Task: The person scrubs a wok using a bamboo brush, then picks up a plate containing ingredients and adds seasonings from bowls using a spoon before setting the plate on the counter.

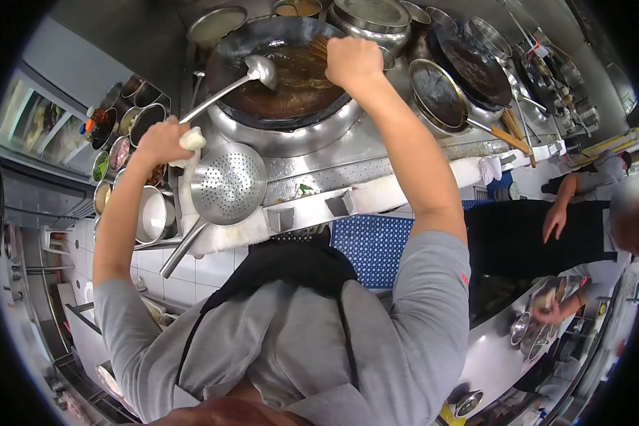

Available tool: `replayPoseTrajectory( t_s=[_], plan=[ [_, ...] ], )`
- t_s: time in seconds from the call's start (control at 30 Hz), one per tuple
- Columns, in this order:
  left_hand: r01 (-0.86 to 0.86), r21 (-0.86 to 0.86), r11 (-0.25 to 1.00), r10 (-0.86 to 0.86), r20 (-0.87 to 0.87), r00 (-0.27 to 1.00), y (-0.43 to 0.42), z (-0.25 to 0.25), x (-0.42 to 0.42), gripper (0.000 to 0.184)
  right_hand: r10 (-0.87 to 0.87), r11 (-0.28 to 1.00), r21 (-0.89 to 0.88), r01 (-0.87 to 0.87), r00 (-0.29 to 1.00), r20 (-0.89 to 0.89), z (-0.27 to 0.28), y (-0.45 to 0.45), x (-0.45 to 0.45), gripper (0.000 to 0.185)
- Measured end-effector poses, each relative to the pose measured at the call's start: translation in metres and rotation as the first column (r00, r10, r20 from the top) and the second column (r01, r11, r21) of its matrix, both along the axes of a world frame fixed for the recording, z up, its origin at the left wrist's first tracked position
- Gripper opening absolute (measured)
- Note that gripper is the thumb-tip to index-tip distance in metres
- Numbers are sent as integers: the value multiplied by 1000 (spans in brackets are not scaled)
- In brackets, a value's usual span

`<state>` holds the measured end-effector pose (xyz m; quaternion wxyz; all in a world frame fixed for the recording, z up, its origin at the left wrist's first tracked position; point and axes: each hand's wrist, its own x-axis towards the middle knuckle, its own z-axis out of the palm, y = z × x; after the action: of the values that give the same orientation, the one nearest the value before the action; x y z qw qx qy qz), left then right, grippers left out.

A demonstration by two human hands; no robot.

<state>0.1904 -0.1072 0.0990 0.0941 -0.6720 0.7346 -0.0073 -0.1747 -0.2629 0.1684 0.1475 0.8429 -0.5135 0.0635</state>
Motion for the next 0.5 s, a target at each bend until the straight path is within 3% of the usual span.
replayPoseTrajectory(
  t_s=[0.07,0.13,0.17,0.27,0.37,0.47,0.5],
  plan=[
    [39,-42,998,-38,37,999,0,-1,7,55,-31,998,56,20,977,209,3,11,6,37],
    [51,-40,998,-48,69,996,-6,-11,12,54,-10,989,138,-58,892,452,-36,3,18,43],
    [77,-63,995,-73,70,995,-6,-15,14,52,-73,958,275,-81,860,505,-63,-10,23,47],
    [30,-34,999,-27,104,994,-8,-12,15,57,-206,932,356,70,910,361,-105,-44,25,47],
    [29,-103,994,-16,126,992,-8,-15,10,49,-80,973,227,-46,855,513,-75,0,25,43],
    [28,-109,994,-9,168,986,-10,-17,11,49,160,965,127,-229,901,404,-78,11,39,36],
    [33,-104,994,-13,187,982,-9,-20,15,49,164,975,86,-206,922,352,-87,-5,43,32]
  ],
)
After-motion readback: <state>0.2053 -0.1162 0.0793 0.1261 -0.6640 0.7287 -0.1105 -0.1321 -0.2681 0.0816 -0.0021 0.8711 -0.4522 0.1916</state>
